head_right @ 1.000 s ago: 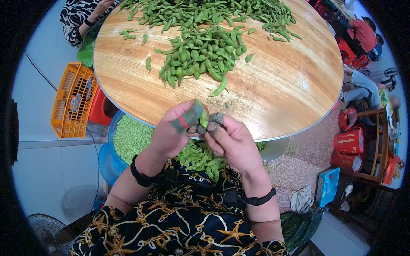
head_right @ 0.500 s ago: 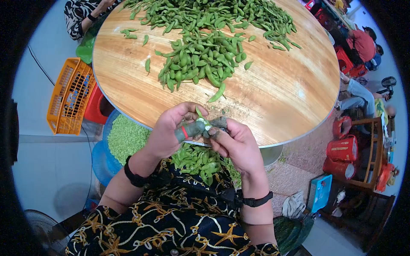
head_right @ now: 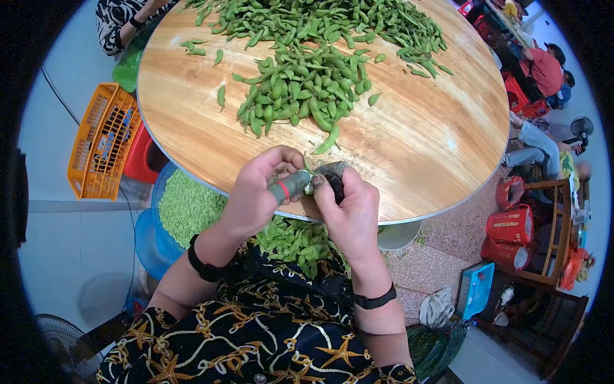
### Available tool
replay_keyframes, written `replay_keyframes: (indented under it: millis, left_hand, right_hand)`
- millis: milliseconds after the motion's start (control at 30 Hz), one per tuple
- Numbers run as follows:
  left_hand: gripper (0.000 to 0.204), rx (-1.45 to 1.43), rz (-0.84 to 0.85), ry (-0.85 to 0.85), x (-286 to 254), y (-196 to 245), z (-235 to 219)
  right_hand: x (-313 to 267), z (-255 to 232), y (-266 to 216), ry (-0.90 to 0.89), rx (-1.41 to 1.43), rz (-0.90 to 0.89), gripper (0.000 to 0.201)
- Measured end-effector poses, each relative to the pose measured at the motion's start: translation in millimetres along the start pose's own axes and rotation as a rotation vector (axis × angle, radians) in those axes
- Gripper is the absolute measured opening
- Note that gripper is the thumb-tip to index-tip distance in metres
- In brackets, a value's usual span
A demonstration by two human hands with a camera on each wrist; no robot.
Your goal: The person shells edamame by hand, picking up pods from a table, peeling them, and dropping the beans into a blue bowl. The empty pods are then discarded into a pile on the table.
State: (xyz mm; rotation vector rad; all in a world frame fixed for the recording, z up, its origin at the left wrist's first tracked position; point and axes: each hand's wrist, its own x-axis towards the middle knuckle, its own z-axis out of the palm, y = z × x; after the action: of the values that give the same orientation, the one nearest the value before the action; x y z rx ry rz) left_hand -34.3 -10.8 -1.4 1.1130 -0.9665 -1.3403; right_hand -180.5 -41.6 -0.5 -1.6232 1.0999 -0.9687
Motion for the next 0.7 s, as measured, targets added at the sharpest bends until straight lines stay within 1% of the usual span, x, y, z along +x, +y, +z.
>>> replay_keyframes:
  millis: [33,67,100,133,167,200,233,267,300,333,400,467,500,533,567,600,633,667,700]
  left_hand:
    - [0.013,-0.001,-0.002,0.002,1.4,-0.7,-1.2]
    - [0.011,-0.115,-0.068,-0.006,3.5,-2.1,-2.4]
    - [0.009,-0.229,-0.135,-0.014,5.2,-4.1,-3.4]
    - [0.009,-0.230,-0.135,-0.012,7.1,-8.2,-4.6]
    - [0.011,-0.174,-0.123,-0.002,9.3,-13.7,-5.8]
    - [0.013,-0.120,-0.111,0.010,10.9,-16.0,-6.4]
    - [0.013,-0.121,-0.111,0.013,11.6,-16.3,-6.4]
    - [0.013,0.003,-0.052,0.008,12.0,-16.1,-5.9]
    - [0.013,0.127,0.007,0.002,12.6,-15.4,-5.7]
    - [0.013,0.125,0.007,0.004,13.3,-13.9,-6.5]
    - [0.020,0.247,-0.021,0.018,13.4,-9.5,-9.6]
    - [0.022,0.194,-0.005,0.036,12.9,-5.5,-15.9]
    - [0.024,0.143,0.011,0.057,12.5,-3.6,-20.3]
    - [0.024,0.142,0.011,0.058,11.9,-1.5,-26.1]
    - [0.025,0.111,0.004,0.105,11.5,0.6,-32.0]
    - [0.026,0.079,-0.004,0.152,11.1,1.3,-35.0]
    - [0.021,0.187,0.116,0.171,12.0,-3.9,-35.2]
    - [0.021,0.186,0.115,0.170,10.9,-3.8,-32.4]
    - [0.018,0.249,0.117,0.073,7.7,-0.8,-26.6]
  right_hand:
    - [-0.5,2.7,-0.9,0.038,0.002,-0.008,0.006]
    - [-0.8,5.8,-1.6,0.036,0.002,-0.007,0.006]
    - [-1.3,8.6,-2.4,0.074,-0.136,-0.122,0.006]
    - [-1.6,10.1,-2.8,0.113,-0.274,-0.237,0.007]
    - [-2.7,10.6,-1.0,0.114,-0.331,-0.243,0.009]
    - [-2.4,10.7,-1.0,0.112,-0.331,-0.243,0.009]
    - [-2.4,11.0,-1.1,0.098,-0.302,-0.201,0.009]
    - [-2.6,11.0,-1.1,0.085,-0.273,-0.160,0.010]
    - [-2.6,10.5,-0.9,0.082,-0.274,-0.159,0.010]
    - [-2.1,9.6,-0.6,0.079,-0.249,-0.139,0.009]
    - [-1.1,3.7,0.8,0.076,-0.225,-0.117,0.008]
    - [1.9,-12.4,3.0,0.016,0.045,-0.043,0.006]
    - [0.9,-27.4,-17.5,-0.030,0.047,0.134,0.005]
    - [-1.2,-50.2,-20.7,-0.204,0.068,0.196,0.010]
    - [2.2,-68.6,-20.6,-0.486,0.108,0.091,0.013]
    - [5.4,-75.9,-24.8,-0.768,0.147,-0.016,0.015]
    - [10.6,-76.0,-25.2,-0.814,0.032,-0.101,0.022]
    - [16.4,-68.8,-22.8,-0.813,0.031,-0.099,0.022]
    - [21.8,-53.4,-21.6,-0.504,-0.243,-0.105,0.024]
